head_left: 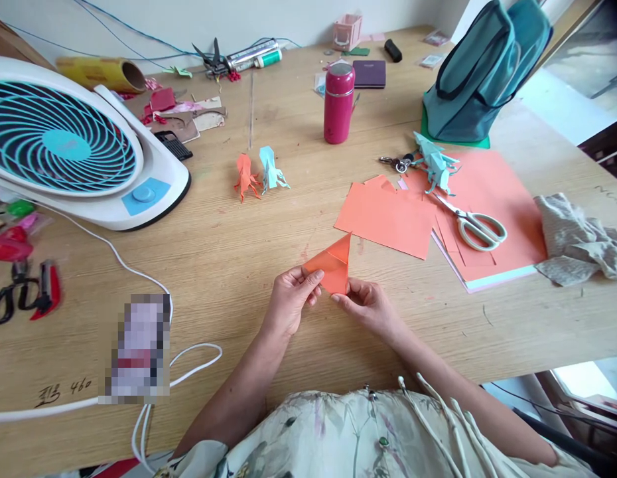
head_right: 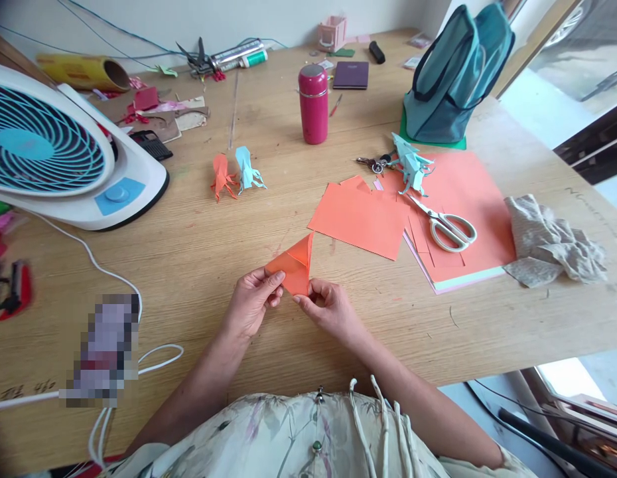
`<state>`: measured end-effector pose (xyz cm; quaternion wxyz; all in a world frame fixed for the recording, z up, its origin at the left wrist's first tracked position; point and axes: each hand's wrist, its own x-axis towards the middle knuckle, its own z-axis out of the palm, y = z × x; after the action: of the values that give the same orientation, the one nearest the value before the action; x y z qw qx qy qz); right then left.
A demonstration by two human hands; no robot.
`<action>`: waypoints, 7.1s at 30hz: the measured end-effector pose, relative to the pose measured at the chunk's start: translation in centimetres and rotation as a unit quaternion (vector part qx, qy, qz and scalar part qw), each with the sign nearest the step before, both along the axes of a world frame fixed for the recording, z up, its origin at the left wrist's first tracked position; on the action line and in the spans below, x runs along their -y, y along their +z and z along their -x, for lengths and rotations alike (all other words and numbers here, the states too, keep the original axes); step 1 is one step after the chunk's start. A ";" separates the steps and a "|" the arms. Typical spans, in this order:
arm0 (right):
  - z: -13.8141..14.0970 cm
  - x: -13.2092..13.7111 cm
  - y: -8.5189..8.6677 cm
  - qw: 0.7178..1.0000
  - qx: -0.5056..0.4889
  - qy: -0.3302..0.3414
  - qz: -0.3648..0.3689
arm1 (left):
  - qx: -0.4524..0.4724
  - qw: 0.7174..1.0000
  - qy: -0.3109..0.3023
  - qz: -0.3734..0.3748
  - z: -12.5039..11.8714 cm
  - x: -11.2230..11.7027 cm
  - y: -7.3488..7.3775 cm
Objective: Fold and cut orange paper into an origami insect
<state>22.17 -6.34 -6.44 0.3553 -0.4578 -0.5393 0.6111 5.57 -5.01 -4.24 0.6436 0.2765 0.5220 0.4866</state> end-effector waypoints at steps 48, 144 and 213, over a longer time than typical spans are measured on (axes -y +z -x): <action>0.0 -0.7 0.6 0.981 -0.138 -0.136 0.026 | -0.027 0.999 0.006 -0.032 -2.2 2.0 -1.2; -1.2 -1.3 0.2 0.985 -0.072 -0.146 0.061 | -0.096 0.995 -0.001 -0.026 1.9 -0.2 -0.6; -2.5 -1.0 0.7 0.994 0.059 0.091 -0.013 | -0.128 0.975 -0.165 -0.071 1.8 0.7 -0.4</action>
<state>24.69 -5.31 -5.72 0.2715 -0.4376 -0.6068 0.6055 3.79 -5.72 -4.64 0.6214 0.4637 0.5115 0.3704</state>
